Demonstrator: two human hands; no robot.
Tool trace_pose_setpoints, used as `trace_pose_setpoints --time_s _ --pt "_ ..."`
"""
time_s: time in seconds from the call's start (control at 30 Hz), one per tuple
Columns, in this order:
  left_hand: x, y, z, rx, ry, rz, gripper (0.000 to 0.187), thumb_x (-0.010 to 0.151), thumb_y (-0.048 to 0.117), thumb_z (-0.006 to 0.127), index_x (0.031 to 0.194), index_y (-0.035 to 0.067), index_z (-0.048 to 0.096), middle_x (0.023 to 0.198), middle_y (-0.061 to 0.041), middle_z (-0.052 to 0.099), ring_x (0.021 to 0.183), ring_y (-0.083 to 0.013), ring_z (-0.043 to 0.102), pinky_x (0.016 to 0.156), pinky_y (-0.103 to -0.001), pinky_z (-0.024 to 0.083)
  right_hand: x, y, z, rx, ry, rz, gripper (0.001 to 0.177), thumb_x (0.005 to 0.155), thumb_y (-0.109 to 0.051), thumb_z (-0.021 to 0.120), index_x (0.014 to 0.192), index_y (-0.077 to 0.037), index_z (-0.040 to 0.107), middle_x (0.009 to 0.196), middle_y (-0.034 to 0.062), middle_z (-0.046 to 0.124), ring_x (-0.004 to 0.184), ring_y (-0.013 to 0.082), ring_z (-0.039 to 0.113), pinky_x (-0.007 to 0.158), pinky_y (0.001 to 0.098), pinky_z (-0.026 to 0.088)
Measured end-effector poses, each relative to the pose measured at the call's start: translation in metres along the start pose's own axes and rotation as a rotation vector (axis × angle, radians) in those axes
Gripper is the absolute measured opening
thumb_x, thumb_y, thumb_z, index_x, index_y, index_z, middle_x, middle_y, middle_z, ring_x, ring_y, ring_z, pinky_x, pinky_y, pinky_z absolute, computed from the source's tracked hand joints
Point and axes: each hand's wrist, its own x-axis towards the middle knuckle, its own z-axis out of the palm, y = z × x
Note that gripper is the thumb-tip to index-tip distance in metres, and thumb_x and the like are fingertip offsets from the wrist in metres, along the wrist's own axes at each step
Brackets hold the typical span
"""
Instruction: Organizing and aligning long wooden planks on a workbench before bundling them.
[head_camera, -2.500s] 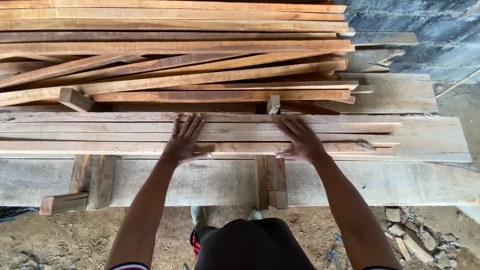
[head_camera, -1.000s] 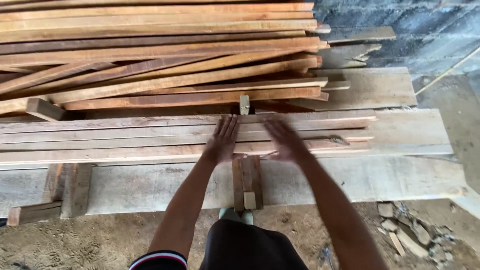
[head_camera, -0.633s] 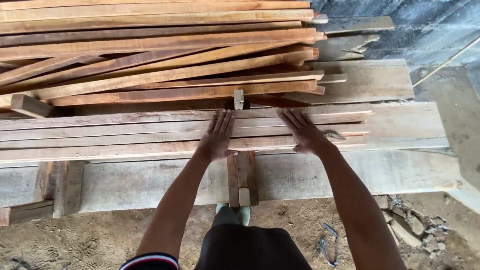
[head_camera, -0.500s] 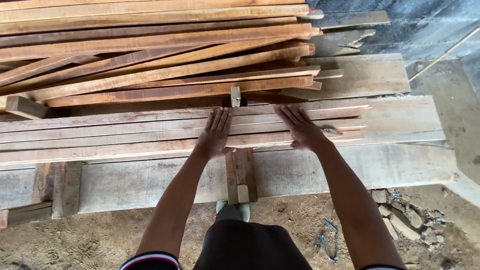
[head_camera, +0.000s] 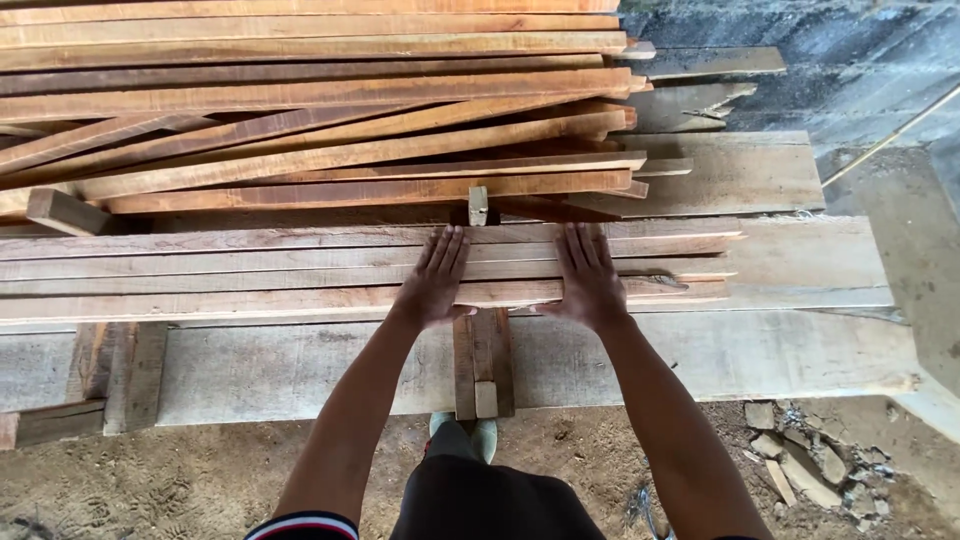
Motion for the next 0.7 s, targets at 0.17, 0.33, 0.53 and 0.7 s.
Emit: trace_pose_setpoints --time_s 0.17,0.33,0.53,0.7 --pt "0.000 -0.002 0.002 0.028 -0.022 -0.002 0.144 0.051 0.079 0.080 0.158 -0.003 0.031 0.164 -0.025 0.033 0.155 -0.0383 0.029 0.129 -0.054 0.019 0.003 -0.001 -0.001 -0.031 0.085 -0.009 0.136 0.040 -0.081 0.080 0.149 -0.004 0.054 0.157 0.0225 0.050 0.147 0.0400 0.045 0.119 0.0600 0.034" --pt "-0.001 0.000 -0.006 0.002 -0.057 -0.021 0.143 0.052 0.077 0.081 0.158 -0.003 0.030 0.164 -0.024 0.033 0.154 -0.0368 0.030 0.130 -0.053 0.018 -0.002 -0.002 0.000 -0.002 0.051 0.006 0.136 0.043 -0.081 0.080 0.152 -0.004 0.051 0.158 0.0220 0.049 0.148 0.0392 0.043 0.121 0.0591 0.031" --pt "-0.012 -0.029 -0.025 -0.107 -0.036 0.009 0.134 0.053 0.069 0.085 0.157 0.000 0.034 0.161 -0.022 0.040 0.151 -0.0357 0.036 0.129 -0.049 0.022 -0.001 -0.002 -0.003 0.006 0.025 0.038 0.135 0.043 -0.080 0.081 0.151 -0.005 0.052 0.158 0.0201 0.050 0.149 0.0361 0.043 0.125 0.0558 0.028" --pt "-0.059 -0.077 -0.020 -0.103 0.000 -0.023 0.138 0.048 0.067 0.085 0.158 0.000 0.035 0.160 -0.022 0.041 0.150 -0.0367 0.039 0.127 -0.047 0.026 -0.003 0.000 0.005 0.028 0.030 0.055 0.135 0.047 -0.085 0.076 0.154 -0.007 0.050 0.161 0.0159 0.048 0.149 0.0303 0.044 0.126 0.0525 0.025"
